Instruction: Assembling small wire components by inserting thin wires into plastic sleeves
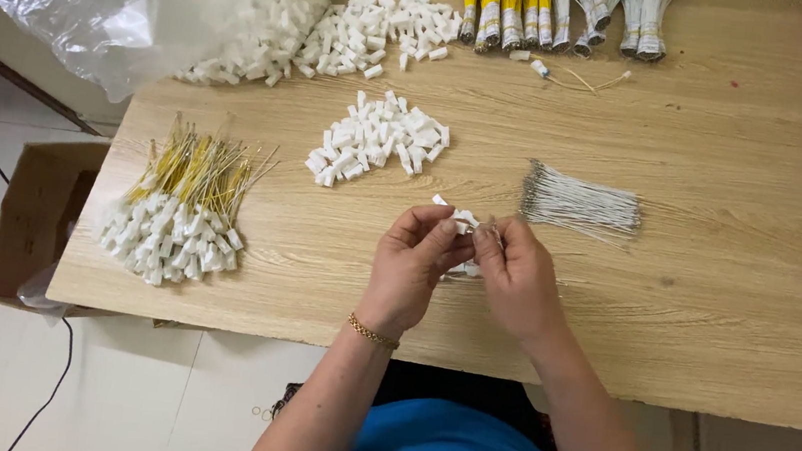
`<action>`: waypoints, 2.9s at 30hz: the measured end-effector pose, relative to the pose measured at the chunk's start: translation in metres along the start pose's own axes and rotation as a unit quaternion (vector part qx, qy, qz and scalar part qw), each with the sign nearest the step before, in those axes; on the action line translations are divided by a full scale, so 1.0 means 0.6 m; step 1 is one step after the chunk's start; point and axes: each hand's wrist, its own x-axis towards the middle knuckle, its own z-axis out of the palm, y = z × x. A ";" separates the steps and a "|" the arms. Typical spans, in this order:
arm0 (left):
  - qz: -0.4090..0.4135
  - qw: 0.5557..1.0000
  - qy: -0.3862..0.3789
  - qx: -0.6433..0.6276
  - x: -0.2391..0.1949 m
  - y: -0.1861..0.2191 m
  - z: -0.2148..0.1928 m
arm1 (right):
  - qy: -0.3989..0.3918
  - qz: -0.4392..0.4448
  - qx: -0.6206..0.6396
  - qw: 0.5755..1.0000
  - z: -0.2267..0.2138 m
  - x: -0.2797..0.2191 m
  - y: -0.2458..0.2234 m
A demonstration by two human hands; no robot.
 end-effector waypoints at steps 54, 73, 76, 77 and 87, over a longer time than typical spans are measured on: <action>0.110 0.934 -0.069 0.333 0.013 0.069 0.000 | 0.003 0.003 0.127 0.992 0.002 0.019 -0.010; 0.058 0.970 -0.104 0.212 -0.002 0.044 0.001 | -0.013 -0.036 0.119 0.992 0.008 0.003 0.000; 0.050 0.969 -0.120 0.211 -0.005 0.043 0.003 | -0.008 -0.025 0.113 0.993 0.012 0.001 -0.007; 0.050 0.968 -0.120 0.214 -0.005 0.040 0.001 | -0.006 0.000 0.152 0.988 0.014 -0.002 -0.012; 0.090 0.958 -0.106 0.252 0.000 0.039 0.004 | 0.022 -0.009 0.150 0.988 0.002 0.008 -0.006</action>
